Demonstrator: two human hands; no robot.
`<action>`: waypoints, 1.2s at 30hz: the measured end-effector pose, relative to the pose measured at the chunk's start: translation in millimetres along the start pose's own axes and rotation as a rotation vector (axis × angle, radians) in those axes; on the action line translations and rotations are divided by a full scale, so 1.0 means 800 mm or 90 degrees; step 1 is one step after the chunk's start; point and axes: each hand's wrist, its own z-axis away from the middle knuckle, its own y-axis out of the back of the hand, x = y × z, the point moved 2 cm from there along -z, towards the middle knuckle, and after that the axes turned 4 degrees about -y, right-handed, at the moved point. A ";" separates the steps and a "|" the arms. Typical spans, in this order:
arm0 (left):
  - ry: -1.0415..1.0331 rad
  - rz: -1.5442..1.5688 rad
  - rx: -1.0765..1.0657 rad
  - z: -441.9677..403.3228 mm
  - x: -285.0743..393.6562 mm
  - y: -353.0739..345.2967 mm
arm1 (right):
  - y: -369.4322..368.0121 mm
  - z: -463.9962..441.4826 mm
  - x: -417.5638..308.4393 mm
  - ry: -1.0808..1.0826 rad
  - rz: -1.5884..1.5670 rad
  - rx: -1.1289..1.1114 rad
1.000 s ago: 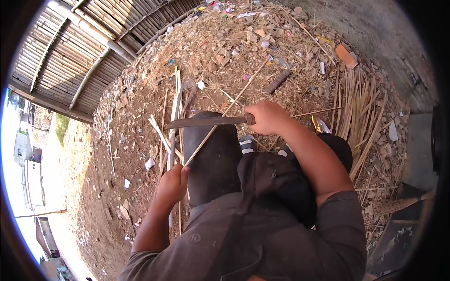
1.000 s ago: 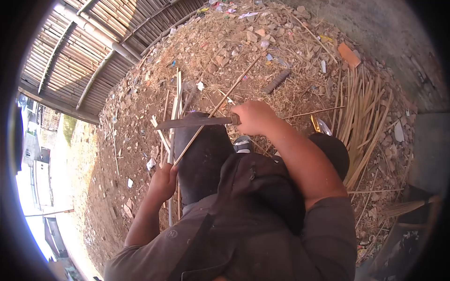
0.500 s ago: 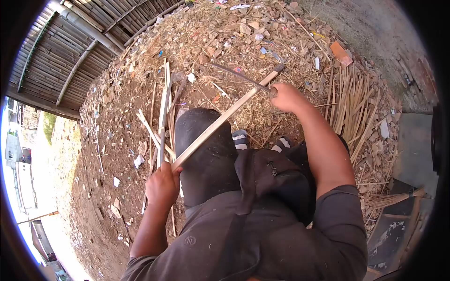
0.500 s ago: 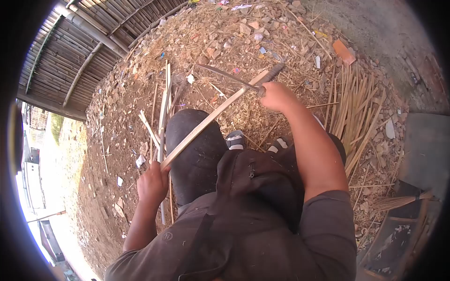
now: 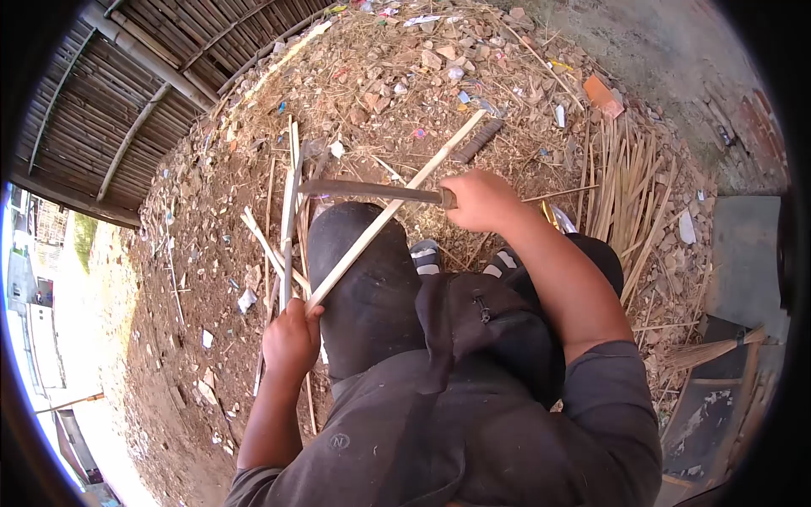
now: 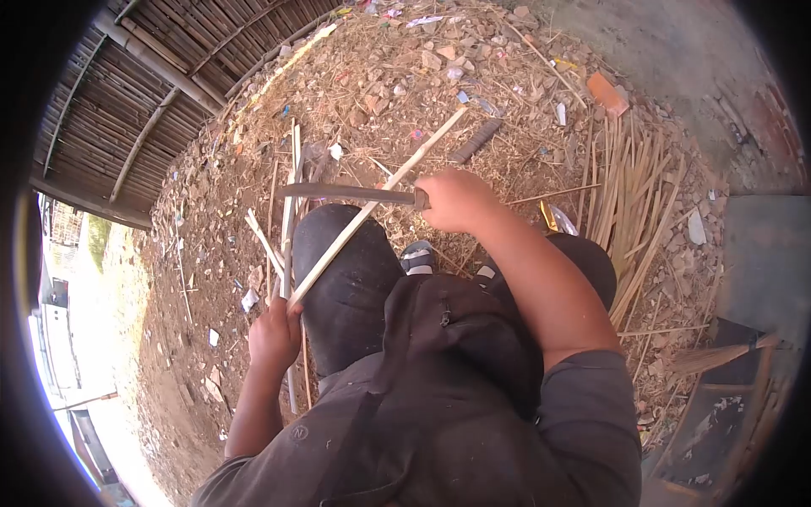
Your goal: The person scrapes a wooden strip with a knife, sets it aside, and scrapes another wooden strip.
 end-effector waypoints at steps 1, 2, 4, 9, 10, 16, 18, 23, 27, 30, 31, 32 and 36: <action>-0.018 0.010 0.008 0.000 -0.003 0.000 | -0.003 -0.001 0.004 0.007 0.025 -0.011; -0.009 0.008 0.003 0.002 -0.002 -0.007 | -0.014 -0.007 0.025 -0.033 -0.034 -0.034; 0.006 0.004 0.018 -0.008 0.005 -0.017 | -0.029 -0.033 0.076 -0.102 -0.143 -0.060; 0.036 -0.006 -0.050 -0.011 0.014 0.011 | 0.002 -0.010 0.041 -0.030 -0.027 0.078; 0.028 -0.016 -0.054 -0.012 0.016 0.018 | 0.001 -0.003 0.028 -0.014 0.013 0.043; 0.024 -0.007 -0.029 -0.009 0.013 -0.006 | -0.018 -0.017 0.086 -0.094 -0.151 0.098; 0.026 -0.012 -0.021 -0.008 0.023 0.007 | -0.020 -0.021 0.106 -0.128 -0.157 0.140; 0.016 -0.007 -0.045 -0.010 0.028 0.025 | 0.014 0.007 0.017 -0.043 0.037 -0.095; -0.001 0.023 -0.013 -0.009 0.010 -0.004 | -0.022 -0.024 0.066 -0.057 -0.151 -0.132; 0.022 0.006 -0.030 -0.016 0.019 0.007 | -0.015 -0.036 0.094 -0.108 -0.137 -0.026; 0.028 0.010 -0.046 -0.015 0.022 0.015 | -0.006 -0.033 0.089 -0.106 -0.115 -0.070; 0.031 0.015 -0.060 -0.017 0.024 0.023 | -0.007 -0.030 0.080 -0.082 -0.101 -0.051; 0.015 0.046 -0.079 -0.021 0.017 0.019 | -0.011 -0.014 0.042 -0.036 -0.048 -0.049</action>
